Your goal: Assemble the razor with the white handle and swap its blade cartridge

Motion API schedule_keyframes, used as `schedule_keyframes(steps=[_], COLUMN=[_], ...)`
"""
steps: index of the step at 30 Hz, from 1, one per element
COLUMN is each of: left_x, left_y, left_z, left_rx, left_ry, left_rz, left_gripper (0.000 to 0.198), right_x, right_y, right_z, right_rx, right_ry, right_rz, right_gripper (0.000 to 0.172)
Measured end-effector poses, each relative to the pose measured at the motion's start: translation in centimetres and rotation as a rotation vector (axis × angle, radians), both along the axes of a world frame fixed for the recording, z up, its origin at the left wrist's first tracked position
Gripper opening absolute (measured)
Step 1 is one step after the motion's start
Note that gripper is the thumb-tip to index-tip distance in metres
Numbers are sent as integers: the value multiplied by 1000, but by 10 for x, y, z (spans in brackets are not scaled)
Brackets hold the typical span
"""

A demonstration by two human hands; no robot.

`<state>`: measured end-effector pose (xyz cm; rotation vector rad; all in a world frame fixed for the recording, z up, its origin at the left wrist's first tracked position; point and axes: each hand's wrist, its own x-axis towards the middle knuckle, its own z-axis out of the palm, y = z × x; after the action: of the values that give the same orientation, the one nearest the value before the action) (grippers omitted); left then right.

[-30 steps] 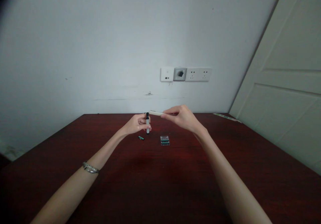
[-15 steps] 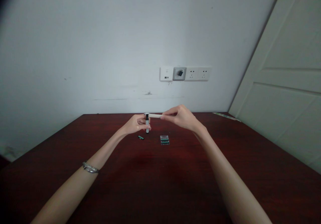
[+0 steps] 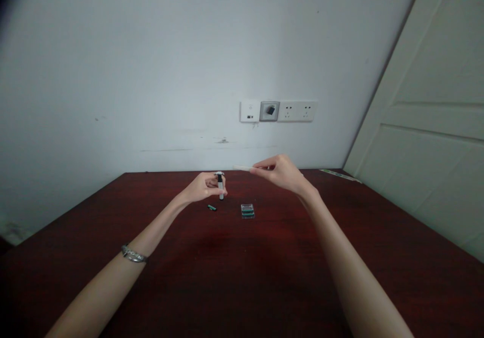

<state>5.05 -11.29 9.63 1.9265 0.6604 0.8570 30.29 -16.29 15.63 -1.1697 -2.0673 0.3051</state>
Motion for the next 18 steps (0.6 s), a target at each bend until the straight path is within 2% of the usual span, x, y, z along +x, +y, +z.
schedule_keyframes(steps=[3,6,10,14,18], left_x=[-1,0,3,3,3], left_y=[1,3,5,5,6], left_z=[-2,-4,-5,-5,-6], left_rx=[-19,-22,-16,-18,-13], left_ry=[-9,5,15,10,16], left_rz=[14,22,29,27,17], left_gripper=[21,22,22,24,22], right_x=[3,-8,-20,-20,-19], right_y=[-2,-5,-7,-6,-6], right_z=[1,1,-2,-3,-4], right_rx=[-54,-74,-54,-81,14], right_ry=[58,61,-10,-105,-41], right_rz=[0,57,108,172,130], right_gripper=[44,45,45,41,44])
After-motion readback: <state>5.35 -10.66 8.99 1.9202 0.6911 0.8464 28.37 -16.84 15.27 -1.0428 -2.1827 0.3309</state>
